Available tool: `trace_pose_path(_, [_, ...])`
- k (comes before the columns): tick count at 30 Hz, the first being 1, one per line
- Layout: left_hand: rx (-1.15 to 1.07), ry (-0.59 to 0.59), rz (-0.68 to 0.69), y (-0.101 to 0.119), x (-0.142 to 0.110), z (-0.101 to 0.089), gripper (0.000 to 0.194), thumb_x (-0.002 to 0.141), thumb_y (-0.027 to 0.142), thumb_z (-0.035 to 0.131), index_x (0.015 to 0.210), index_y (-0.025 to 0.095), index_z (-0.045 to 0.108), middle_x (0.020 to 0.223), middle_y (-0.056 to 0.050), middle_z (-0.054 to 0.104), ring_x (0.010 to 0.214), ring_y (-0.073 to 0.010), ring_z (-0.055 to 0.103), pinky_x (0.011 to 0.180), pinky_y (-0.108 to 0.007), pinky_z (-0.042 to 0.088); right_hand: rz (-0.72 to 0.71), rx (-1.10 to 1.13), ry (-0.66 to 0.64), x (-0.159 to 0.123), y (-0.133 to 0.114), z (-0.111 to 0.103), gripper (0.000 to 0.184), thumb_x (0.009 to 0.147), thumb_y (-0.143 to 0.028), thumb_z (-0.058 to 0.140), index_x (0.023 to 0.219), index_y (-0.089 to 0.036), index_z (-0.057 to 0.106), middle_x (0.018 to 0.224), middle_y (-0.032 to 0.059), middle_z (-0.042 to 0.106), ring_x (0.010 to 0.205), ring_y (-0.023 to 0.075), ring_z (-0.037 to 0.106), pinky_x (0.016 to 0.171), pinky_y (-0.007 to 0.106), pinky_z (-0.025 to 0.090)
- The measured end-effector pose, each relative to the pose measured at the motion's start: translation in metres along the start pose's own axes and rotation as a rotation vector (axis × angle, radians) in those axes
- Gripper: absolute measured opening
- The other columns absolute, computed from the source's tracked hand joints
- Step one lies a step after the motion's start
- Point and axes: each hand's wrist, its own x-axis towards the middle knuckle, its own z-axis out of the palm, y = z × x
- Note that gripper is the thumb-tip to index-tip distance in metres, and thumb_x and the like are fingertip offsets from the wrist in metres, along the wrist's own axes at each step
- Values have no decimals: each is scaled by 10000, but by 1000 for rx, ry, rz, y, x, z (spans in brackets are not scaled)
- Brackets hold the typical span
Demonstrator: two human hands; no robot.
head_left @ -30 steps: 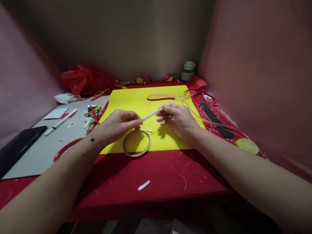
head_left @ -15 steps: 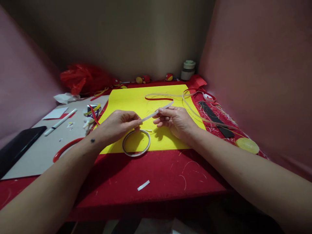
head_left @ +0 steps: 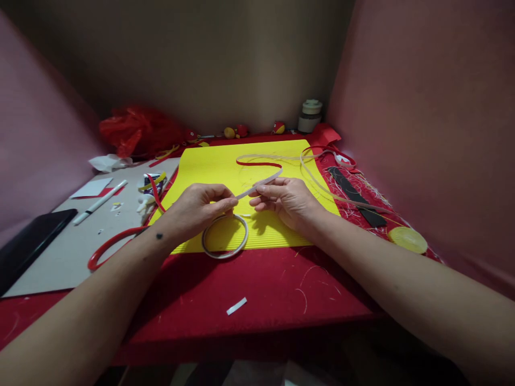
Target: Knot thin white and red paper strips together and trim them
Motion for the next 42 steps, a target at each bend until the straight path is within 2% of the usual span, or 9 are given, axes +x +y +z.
trace_pose_path(8, [30, 2, 3, -3, 1, 1, 324, 798, 449, 526, 725, 167, 668, 684, -5, 653, 630, -111, 516, 605, -247, 371, 29, 24, -26, -2, -2, 0, 144, 793, -49, 550, 682, -84, 636, 666, 75, 670, 531, 112, 614, 552, 235, 522])
trace_pose_path(15, [18, -22, -35, -3, 1, 1, 341, 805, 454, 500, 720, 164, 659, 682, -16, 643, 616, -115, 503, 592, -254, 365, 101, 85, 26, 3, -3, 1, 274, 864, -122, 429, 669, -77, 617, 649, 104, 678, 527, 143, 628, 530, 261, 528])
trace_pose_path(21, [24, -30, -46, -5, 1, 1, 356, 808, 471, 499, 728, 163, 657, 690, -29, 654, 618, -124, 520, 587, -253, 382, 86, 61, 27, 1, -3, 1, 260, 851, -127, 435, 669, -91, 617, 644, 99, 676, 533, 142, 625, 532, 262, 526])
trace_pose_path(27, [-76, -45, -29, -6, 2, 7, 344, 797, 488, 541, 865, 168, 646, 750, -28, 678, 674, -142, 577, 606, -240, 434, 32, 30, -27, -1, 0, 0, 159, 801, -100, 506, 692, -74, 619, 653, 91, 673, 525, 136, 623, 535, 258, 530])
trace_pose_path(31, [-85, -41, -2, 0, -1, 8, 346, 802, 481, 537, 852, 156, 645, 741, -31, 672, 668, -137, 566, 591, -224, 434, 13, 0, -45, -2, 3, 1, 114, 769, -92, 559, 674, -94, 623, 640, 71, 672, 514, 123, 615, 538, 250, 533])
trace_pose_path(42, [-59, -19, 37, 1, -1, 10, 328, 806, 438, 519, 729, 143, 638, 644, -11, 601, 597, -106, 489, 511, -191, 375, -7, -52, -1, -3, 4, 5, 152, 785, -91, 572, 639, -117, 604, 610, 46, 658, 479, 108, 601, 492, 231, 511])
